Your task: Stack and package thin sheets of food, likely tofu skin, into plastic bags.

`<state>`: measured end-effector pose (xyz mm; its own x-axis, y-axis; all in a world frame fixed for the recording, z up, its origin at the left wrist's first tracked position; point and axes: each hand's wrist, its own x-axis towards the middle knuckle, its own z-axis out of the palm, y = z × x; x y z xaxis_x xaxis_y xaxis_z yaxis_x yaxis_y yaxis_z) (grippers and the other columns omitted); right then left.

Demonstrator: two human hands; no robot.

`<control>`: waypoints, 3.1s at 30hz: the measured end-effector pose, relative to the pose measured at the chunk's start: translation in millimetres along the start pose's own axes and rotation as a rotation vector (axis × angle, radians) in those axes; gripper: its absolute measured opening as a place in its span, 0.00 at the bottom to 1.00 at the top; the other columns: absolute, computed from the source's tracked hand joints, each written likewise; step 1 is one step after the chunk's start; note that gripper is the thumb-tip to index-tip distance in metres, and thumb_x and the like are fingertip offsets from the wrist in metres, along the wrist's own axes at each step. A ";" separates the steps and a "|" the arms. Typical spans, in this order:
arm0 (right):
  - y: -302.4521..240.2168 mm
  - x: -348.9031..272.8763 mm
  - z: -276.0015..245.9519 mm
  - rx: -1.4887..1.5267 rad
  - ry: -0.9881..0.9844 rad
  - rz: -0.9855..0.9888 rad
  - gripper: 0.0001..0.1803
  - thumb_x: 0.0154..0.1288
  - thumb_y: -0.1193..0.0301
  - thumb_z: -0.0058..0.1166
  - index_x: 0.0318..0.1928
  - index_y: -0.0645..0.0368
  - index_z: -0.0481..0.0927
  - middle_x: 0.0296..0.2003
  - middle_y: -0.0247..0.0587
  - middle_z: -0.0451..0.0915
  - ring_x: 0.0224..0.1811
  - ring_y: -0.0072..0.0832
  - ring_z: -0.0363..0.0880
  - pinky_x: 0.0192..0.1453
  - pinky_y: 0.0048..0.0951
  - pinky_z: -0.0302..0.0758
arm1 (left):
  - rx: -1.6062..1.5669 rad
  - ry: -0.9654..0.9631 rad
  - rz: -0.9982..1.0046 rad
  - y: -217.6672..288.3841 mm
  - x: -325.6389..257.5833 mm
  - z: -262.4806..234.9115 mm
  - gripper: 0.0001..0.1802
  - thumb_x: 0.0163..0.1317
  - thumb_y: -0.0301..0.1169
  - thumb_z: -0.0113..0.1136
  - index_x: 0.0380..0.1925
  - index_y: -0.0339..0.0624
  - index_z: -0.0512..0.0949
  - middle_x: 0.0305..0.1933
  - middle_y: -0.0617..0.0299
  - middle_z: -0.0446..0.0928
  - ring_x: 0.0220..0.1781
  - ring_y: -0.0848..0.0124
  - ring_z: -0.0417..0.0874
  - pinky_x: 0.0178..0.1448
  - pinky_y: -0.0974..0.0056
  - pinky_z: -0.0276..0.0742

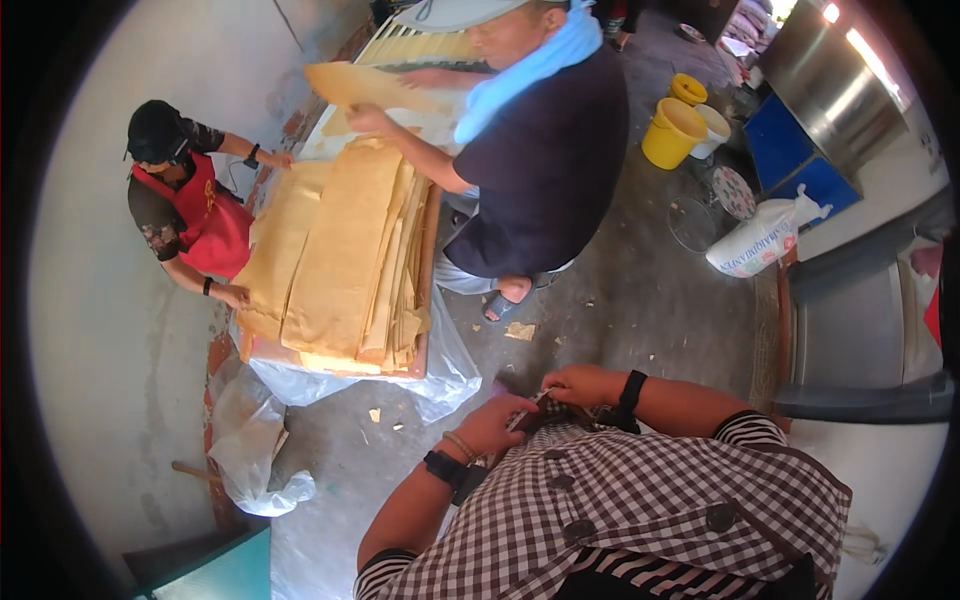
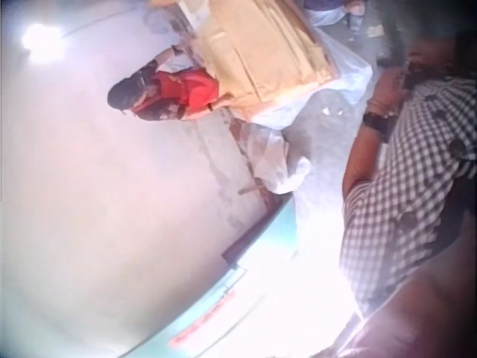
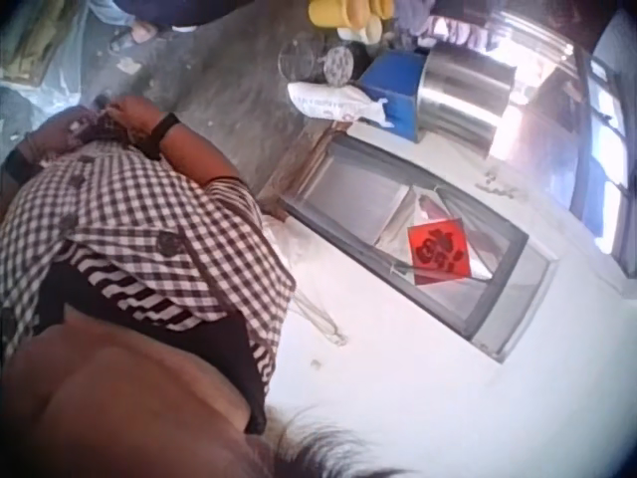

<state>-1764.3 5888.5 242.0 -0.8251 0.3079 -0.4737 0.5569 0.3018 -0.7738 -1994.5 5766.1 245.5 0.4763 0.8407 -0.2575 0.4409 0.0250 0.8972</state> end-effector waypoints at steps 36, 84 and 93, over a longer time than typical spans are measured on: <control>43.5 89.5 -173.1 0.325 -0.547 -0.043 0.22 0.68 0.60 0.55 0.56 0.61 0.76 0.51 0.41 0.80 0.54 0.25 0.76 0.59 0.29 0.71 | -0.013 0.284 -0.296 3.2 89.0 -2.3 0.11 0.50 0.25 0.57 0.35 0.46 0.82 0.41 0.56 0.81 0.48 0.56 0.80 0.52 0.57 0.76; 172.3 114.3 -56.6 0.234 -0.598 0.019 0.21 0.74 0.57 0.43 0.53 0.58 0.79 0.48 0.31 0.78 0.50 0.20 0.71 0.59 0.28 0.65 | 0.454 0.174 -0.127 -44.1 88.1 -8.4 0.08 0.52 0.36 0.58 0.30 0.48 0.81 0.36 0.55 0.82 0.42 0.53 0.82 0.47 0.52 0.78; 112.3 125.9 -62.6 -0.314 -0.732 -0.001 0.21 0.71 0.61 0.45 0.59 0.57 0.75 0.51 0.44 0.80 0.53 0.32 0.77 0.60 0.34 0.68 | -0.286 0.308 -0.047 -41.1 55.8 -31.1 0.14 0.58 0.40 0.58 0.40 0.48 0.84 0.39 0.55 0.83 0.41 0.57 0.83 0.48 0.58 0.76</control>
<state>-1799.6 6017.6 121.8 -0.6176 -0.3309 -0.7135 0.4672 0.5755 -0.6712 -2009.7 5828.8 205.4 0.1921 0.9563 -0.2204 0.2069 0.1801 0.9616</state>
